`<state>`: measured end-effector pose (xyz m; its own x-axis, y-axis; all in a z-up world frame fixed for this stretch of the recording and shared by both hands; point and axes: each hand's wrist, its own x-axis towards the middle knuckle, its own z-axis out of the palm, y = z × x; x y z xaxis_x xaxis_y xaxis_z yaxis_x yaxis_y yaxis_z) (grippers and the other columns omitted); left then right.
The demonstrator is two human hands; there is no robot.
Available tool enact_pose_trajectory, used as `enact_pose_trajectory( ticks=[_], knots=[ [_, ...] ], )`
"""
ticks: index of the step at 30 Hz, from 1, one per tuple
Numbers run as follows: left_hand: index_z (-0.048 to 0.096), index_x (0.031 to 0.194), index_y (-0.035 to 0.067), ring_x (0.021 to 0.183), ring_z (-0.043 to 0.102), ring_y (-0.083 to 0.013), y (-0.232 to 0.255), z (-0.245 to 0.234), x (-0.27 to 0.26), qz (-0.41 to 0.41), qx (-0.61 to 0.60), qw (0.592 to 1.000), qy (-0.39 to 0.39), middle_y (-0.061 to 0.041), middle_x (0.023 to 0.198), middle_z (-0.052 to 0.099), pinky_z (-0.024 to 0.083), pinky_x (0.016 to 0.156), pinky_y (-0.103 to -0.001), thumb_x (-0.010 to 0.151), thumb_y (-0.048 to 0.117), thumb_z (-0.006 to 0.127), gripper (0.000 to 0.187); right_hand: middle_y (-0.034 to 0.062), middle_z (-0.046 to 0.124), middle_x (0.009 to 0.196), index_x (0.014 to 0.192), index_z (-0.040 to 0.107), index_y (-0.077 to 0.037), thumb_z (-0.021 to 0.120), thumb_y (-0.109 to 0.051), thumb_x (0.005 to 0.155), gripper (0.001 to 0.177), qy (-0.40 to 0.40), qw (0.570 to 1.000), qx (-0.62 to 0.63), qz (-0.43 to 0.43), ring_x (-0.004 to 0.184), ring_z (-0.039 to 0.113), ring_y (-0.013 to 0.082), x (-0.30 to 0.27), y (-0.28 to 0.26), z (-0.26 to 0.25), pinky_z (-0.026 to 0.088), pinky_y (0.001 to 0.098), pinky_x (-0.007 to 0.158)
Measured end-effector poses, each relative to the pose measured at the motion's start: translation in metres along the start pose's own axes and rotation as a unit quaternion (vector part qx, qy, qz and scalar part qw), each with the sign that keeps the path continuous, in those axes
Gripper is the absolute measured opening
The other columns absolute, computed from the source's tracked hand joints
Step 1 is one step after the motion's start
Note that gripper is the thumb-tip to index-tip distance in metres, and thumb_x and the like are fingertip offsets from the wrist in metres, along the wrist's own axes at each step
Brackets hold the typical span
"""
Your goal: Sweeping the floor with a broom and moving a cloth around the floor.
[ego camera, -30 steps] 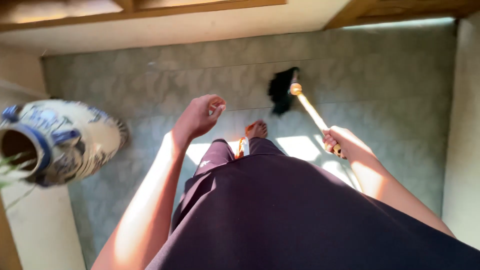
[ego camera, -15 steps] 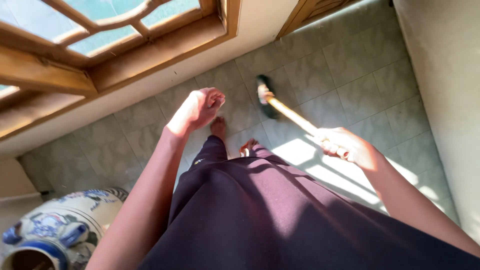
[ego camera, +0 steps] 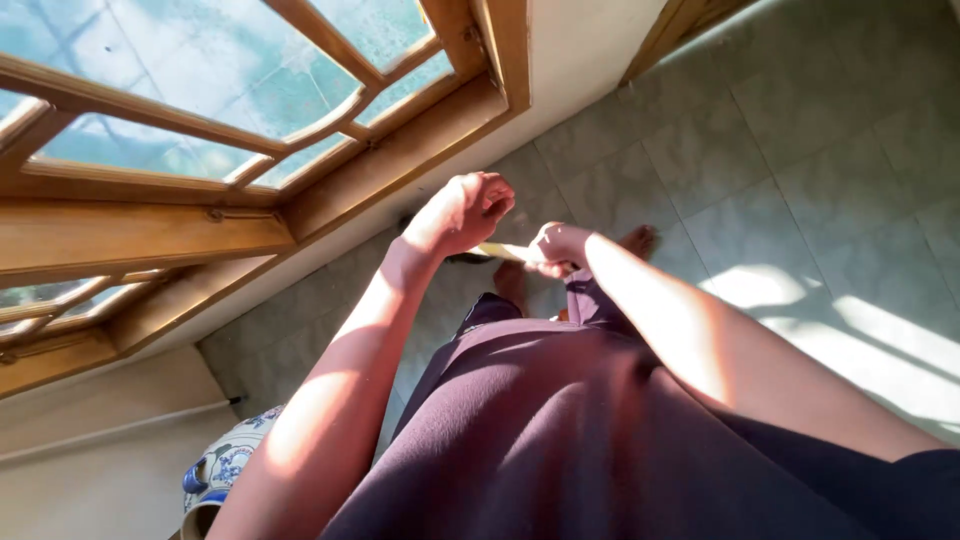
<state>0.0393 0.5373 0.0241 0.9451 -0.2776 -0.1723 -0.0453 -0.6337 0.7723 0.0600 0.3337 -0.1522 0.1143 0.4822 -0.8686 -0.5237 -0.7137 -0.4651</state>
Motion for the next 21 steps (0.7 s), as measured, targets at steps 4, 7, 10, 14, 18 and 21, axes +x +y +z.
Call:
enact_pose_trajectory(
  ticks=[4, 7, 10, 14, 18, 21],
  knots=[
    [0.071, 0.104, 0.004, 0.09, 0.075, -0.0281, 0.037, 0.011, 0.038, -0.063, 0.023, 0.998, -0.006, -0.017, 0.096, 0.075, 0.058, 0.076, -0.038, 0.095, 0.018, 0.068, 0.017, 0.0007, 0.054, 0.053, 0.071, 0.062, -0.008, 0.071, -0.016, 0.09, 0.022, -0.01, 0.996, 0.058, 0.067, 0.039, 0.042, 0.0085, -0.006, 0.05, -0.125, 0.025, 0.027, 0.036],
    [0.074, 0.107, 0.005, 0.092, 0.077, -0.028, 0.074, 0.021, 0.077, -0.114, 0.032, 0.993, -0.021, -0.018, 0.098, 0.076, 0.06, 0.081, -0.038, 0.098, 0.019, 0.064, 0.019, -0.0027, 0.053, 0.059, 0.08, 0.059, -0.005, 0.074, -0.009, 0.097, 0.023, 0.058, 0.969, 0.22, 0.094, 0.042, 0.039, 0.0017, -0.033, 0.102, -0.221, 0.03, 0.0213, 0.038],
    [0.071, 0.115, 0.003, 0.105, 0.074, -0.0284, 0.097, 0.039, 0.118, -0.075, 0.014, 0.994, -0.073, -0.016, 0.109, 0.076, 0.058, 0.089, -0.039, 0.096, 0.018, 0.064, 0.025, -0.0028, 0.045, 0.059, 0.079, 0.055, -0.007, 0.058, -0.018, 0.099, 0.023, 0.108, 0.942, 0.297, 0.11, 0.04, 0.034, 0.0049, -0.05, 0.171, -0.289, 0.021, 0.0225, 0.034],
    [0.07, 0.116, 0.002, 0.11, 0.073, -0.0277, 0.121, 0.072, 0.181, -0.038, 0.053, 0.991, -0.115, -0.016, 0.115, 0.075, 0.057, 0.094, -0.039, 0.099, 0.021, 0.062, 0.027, -0.0057, 0.048, 0.062, 0.08, 0.054, -0.009, 0.063, -0.016, 0.1, 0.023, 0.134, 0.846, 0.513, 0.058, 0.043, 0.037, 0.0007, -0.083, 0.247, -0.331, 0.024, 0.0182, 0.035],
    [0.068, 0.119, 0.003, 0.116, 0.069, -0.0275, 0.166, 0.093, 0.243, -0.013, 0.1, 0.972, -0.212, -0.015, 0.12, 0.072, 0.053, 0.099, -0.04, 0.102, 0.025, 0.059, 0.03, 0.0025, 0.055, 0.065, 0.087, 0.059, 0.001, 0.062, -0.005, 0.097, 0.012, 0.353, 0.793, 0.494, 0.058, 0.047, 0.045, 0.0055, -0.147, 0.263, -0.33, 0.031, 0.0213, 0.039],
    [0.068, 0.121, 0.003, 0.118, 0.068, -0.0272, 0.201, 0.108, 0.278, 0.009, 0.136, 0.955, -0.264, -0.015, 0.122, 0.072, 0.053, 0.1, -0.04, 0.102, 0.027, 0.059, 0.032, 0.0072, 0.059, 0.064, 0.092, 0.062, 0.007, 0.057, 0.002, 0.094, 0.007, 0.469, 0.817, 0.327, 0.075, 0.047, 0.053, 0.0132, -0.222, 0.242, -0.296, 0.036, 0.0304, 0.038]
  ],
)
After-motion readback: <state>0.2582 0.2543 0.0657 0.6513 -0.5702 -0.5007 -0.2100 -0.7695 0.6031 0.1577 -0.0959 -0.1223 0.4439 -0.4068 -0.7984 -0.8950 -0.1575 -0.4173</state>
